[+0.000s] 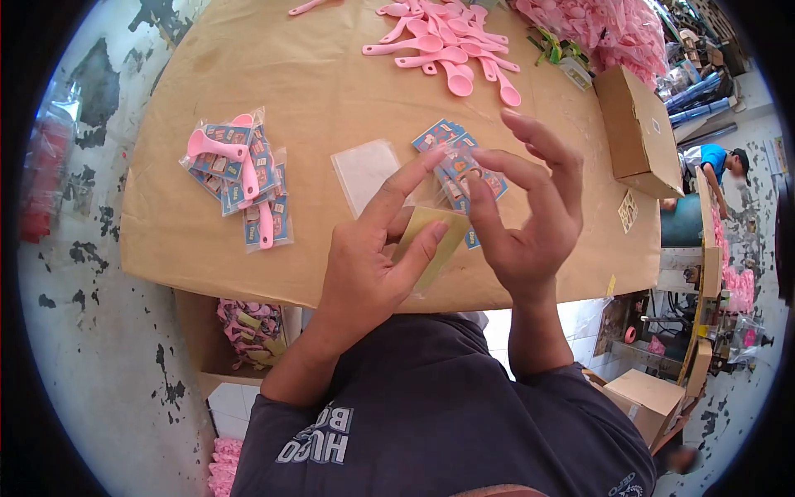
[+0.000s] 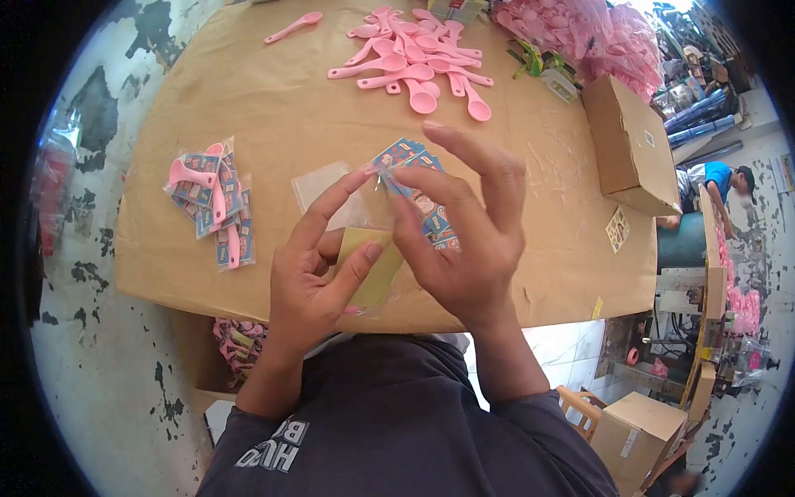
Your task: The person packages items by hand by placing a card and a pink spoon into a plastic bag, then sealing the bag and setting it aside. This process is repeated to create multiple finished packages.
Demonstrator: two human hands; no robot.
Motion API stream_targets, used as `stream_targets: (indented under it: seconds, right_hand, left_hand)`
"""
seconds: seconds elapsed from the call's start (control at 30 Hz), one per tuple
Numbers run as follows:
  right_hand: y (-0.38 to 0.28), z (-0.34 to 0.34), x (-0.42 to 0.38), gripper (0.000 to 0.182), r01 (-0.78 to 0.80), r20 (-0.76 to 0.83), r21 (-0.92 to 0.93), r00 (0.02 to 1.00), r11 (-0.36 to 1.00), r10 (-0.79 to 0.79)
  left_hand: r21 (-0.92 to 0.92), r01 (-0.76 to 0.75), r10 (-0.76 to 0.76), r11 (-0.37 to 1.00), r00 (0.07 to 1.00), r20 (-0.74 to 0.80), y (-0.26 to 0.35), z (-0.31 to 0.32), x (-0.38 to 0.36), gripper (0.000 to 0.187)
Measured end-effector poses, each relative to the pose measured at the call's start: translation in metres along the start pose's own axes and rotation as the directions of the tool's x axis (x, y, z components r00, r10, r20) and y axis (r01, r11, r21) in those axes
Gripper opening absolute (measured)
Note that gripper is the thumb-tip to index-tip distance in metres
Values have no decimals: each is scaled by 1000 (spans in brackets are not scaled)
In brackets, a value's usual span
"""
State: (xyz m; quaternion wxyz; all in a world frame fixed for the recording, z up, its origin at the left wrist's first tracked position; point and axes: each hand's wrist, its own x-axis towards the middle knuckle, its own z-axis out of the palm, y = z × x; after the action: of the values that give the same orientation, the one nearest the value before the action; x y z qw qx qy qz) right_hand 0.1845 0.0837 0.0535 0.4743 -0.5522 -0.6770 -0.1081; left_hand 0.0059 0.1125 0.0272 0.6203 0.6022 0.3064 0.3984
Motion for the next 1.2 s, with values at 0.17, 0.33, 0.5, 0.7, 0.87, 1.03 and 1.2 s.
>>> stream_targets:
  seconds: [0.17,0.33,0.5,0.7,0.87,1.03,1.2]
  right_hand:
    - [1,4,0,24,27,-52,-68,998,997,-30]
    - [4,-2,-2,18,45,-14,-111,999,993,-47]
    - [5,-2,-3,22,22,-69,-49,997,999,-25]
    - [0,0,-2,23,14,-40,-67,999,998,-16]
    - [0,4,-2,24,35,-26,-89,999,995,-37]
    - [-2,1,1,16,-11,-16,-110,1000,994,10]
    - [18,-10,9,14,-153,-266,152,945,977,189]
  left_hand:
    - [255,-66,47,965,996,77,6,1,2,61]
    - [196,-105,89,975,992,93,7,6,3,62]
    - [164,-161,148,973,985,90,0,11,5,62]
    - [87,-170,163,982,984,77,-6,6,3,63]
    - [194,-67,48,979,994,101,3,-2,-1,63]
    - [168,-194,170,966,974,148,3,-2,0,64]
    - [-2,-103,103,995,987,125,-4,-4,-2,59]
